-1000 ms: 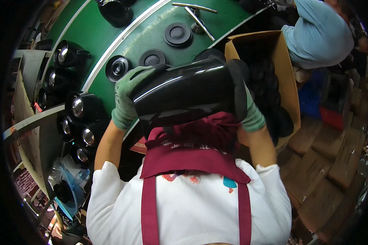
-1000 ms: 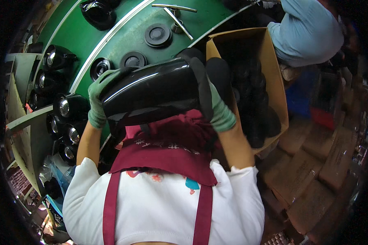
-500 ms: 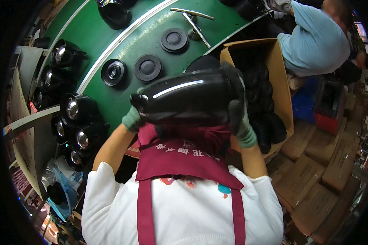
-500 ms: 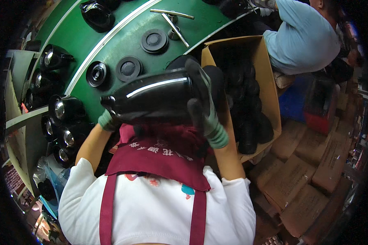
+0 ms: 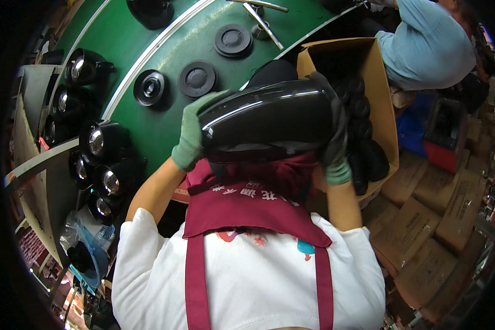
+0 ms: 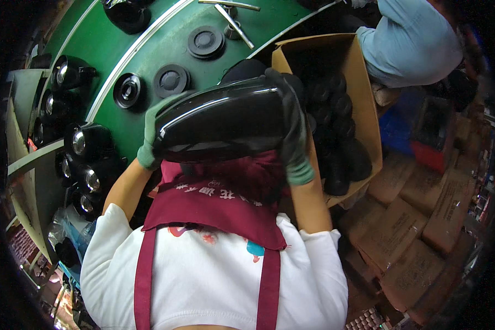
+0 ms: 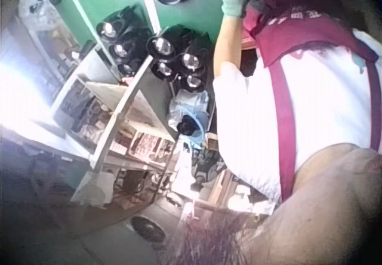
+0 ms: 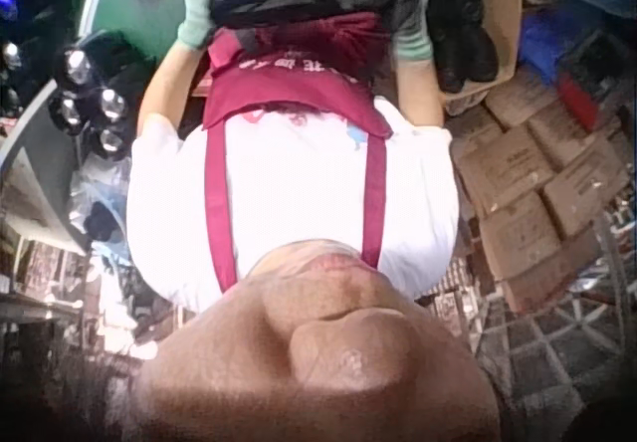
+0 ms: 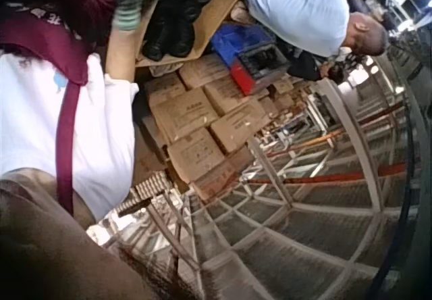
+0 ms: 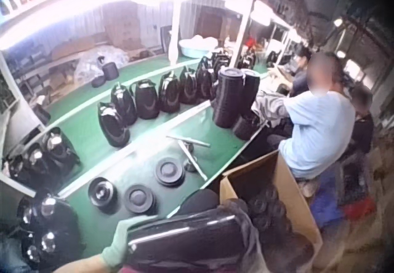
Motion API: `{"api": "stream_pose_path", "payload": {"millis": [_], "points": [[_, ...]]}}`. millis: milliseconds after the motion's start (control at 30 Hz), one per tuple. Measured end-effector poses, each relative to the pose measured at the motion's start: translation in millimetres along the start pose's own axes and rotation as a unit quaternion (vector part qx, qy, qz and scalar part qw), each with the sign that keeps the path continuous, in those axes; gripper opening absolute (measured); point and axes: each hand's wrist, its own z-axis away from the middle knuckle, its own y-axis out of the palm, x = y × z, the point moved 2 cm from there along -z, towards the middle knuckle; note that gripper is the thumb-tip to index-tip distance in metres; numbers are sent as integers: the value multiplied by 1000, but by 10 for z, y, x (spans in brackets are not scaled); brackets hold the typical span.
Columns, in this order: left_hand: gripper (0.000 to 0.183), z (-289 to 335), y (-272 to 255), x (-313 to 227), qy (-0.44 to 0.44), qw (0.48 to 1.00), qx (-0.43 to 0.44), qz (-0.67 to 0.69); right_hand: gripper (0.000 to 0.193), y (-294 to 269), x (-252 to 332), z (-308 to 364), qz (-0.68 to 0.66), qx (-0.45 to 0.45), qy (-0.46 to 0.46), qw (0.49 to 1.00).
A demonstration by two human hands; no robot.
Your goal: The person repeatedly picks up black kettle bodies and lids from a green conveyor belt, attaches the lids to the kettles, and places the assembled units into a cardboard box. The process is continuous and repetitive throughout the clip.
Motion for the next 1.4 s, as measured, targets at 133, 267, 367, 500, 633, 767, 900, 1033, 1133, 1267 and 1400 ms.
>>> {"api": "stream_pose_path", "payload": {"millis": [133, 267, 367, 500, 633, 767, 900, 1033, 1133, 1267, 1400], "points": [[62, -112, 379, -43, 264, 906, 66, -324, 53, -270, 330, -459, -47, 39, 61, 996], [86, -56, 288, 618, 255, 723, 154, -623, 55, -450, 469, -574, -87, 69, 125, 986], [99, -194, 110, 657, 238, 772, 163, -567, 61, -112, 100, -390, 275, 139, -84, 948], [97, -288, 556, 287, 250, 799, 228, -498, 56, -33, -781, -593, 202, 187, -22, 961], [87, -360, 582, 671, 281, 803, 205, -483, 59, 272, -1206, -1692, 305, -12, 153, 940], [88, -372, 602, 584, 248, 809, 218, -487, 80, 812, -2482, -2197, 137, 42, 292, 946], [81, -506, 600, 100, 253, 798, 182, -515, 45, 42, -1437, -1554, 71, 87, 248, 962], [67, -891, 1112, -348, 412, 715, 97, -557, 41, -771, -831, -686, -44, 168, 246, 954], [42, -1140, 1374, -62, 149, 672, 264, -676, 39, -787, -625, -497, 65, 181, 206, 960], [38, -876, 1476, 47, 94, 633, 211, -739, 38, -681, -942, -545, 242, 154, -47, 957], [33, -992, 1177, 85, 203, 655, 197, -701, 40, -422, -637, -468, 342, 50, -79, 935]]}}
